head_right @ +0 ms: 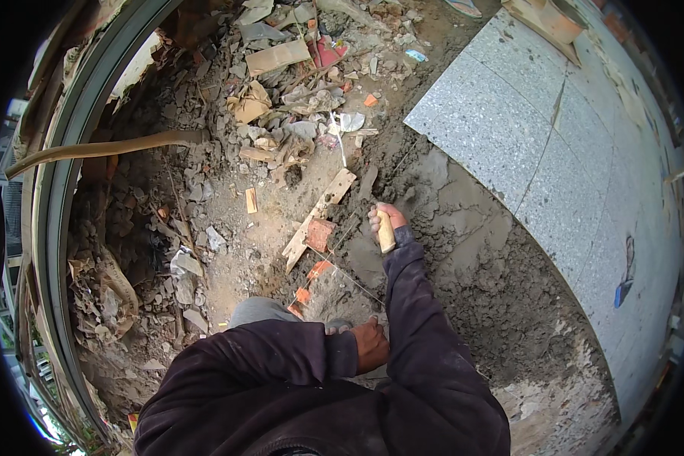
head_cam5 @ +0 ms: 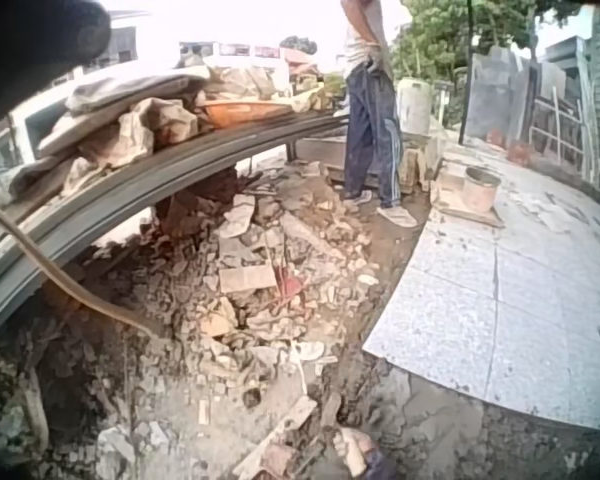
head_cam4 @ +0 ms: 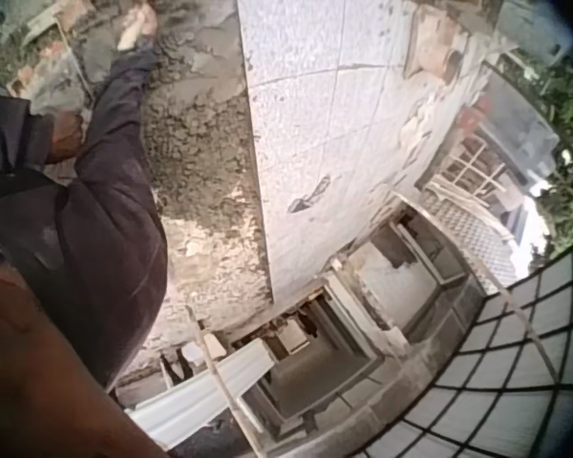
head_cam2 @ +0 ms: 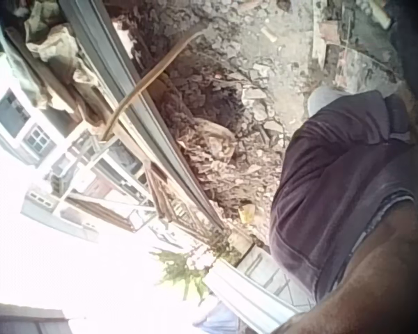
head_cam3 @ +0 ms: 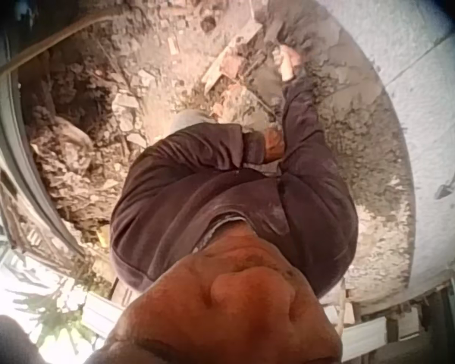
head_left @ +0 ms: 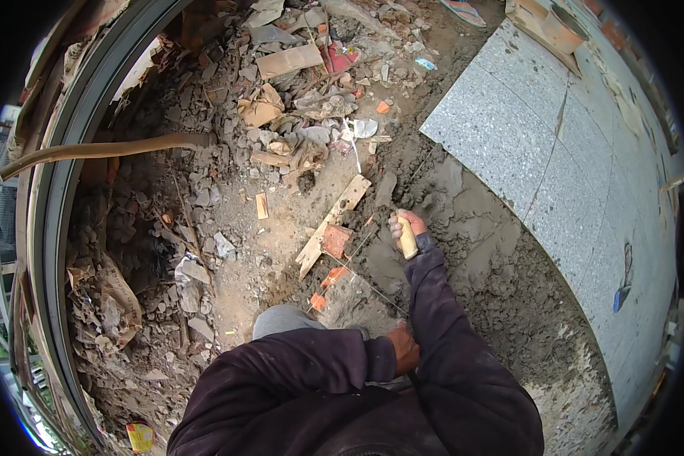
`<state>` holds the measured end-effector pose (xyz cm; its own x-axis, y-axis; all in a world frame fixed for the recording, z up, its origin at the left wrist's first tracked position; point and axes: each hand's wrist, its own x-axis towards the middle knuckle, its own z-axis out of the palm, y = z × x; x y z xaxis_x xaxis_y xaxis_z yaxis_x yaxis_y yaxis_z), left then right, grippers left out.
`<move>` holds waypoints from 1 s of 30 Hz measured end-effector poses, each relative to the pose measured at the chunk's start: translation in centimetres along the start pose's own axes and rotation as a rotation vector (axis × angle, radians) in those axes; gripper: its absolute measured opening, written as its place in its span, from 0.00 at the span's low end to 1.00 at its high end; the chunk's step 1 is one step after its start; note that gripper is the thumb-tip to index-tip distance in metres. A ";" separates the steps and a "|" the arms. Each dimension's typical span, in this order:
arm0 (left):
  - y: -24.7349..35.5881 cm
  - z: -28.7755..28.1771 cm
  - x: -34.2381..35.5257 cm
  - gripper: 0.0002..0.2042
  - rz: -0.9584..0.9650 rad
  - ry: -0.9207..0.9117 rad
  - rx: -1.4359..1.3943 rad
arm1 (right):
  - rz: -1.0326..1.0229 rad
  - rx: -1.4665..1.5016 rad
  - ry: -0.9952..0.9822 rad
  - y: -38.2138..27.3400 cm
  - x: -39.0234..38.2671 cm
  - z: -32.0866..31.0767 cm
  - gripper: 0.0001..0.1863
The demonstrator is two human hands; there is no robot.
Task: The person spreads and levels wet cement on the ground along a guide line using a trowel.
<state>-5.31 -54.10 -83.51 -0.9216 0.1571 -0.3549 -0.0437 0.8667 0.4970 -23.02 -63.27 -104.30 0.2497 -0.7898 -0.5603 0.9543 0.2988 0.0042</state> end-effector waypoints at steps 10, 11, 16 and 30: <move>-0.7 -1.5 1.1 0.07 0.245 -0.218 0.027 | -0.211 -0.541 0.092 3.0 -15.8 2.8 0.12; -1.0 -1.9 1.1 0.07 0.215 -0.249 0.033 | -0.318 -0.648 0.264 2.8 -18.3 1.0 0.15; -0.7 -2.3 3.9 0.09 0.279 -0.167 0.058 | -0.628 -1.580 1.381 -1.7 -38.0 -13.2 0.24; -3.4 -1.5 8.7 0.09 0.000 -0.089 0.080 | 0.469 -1.241 2.177 -6.7 -57.8 -37.4 0.25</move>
<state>-13.76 -56.42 -87.12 -0.8834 0.1952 -0.4261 -0.0098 0.9013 0.4331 -49.97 0.46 -102.93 -0.8317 0.4597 -0.3113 0.2687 0.8240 0.4989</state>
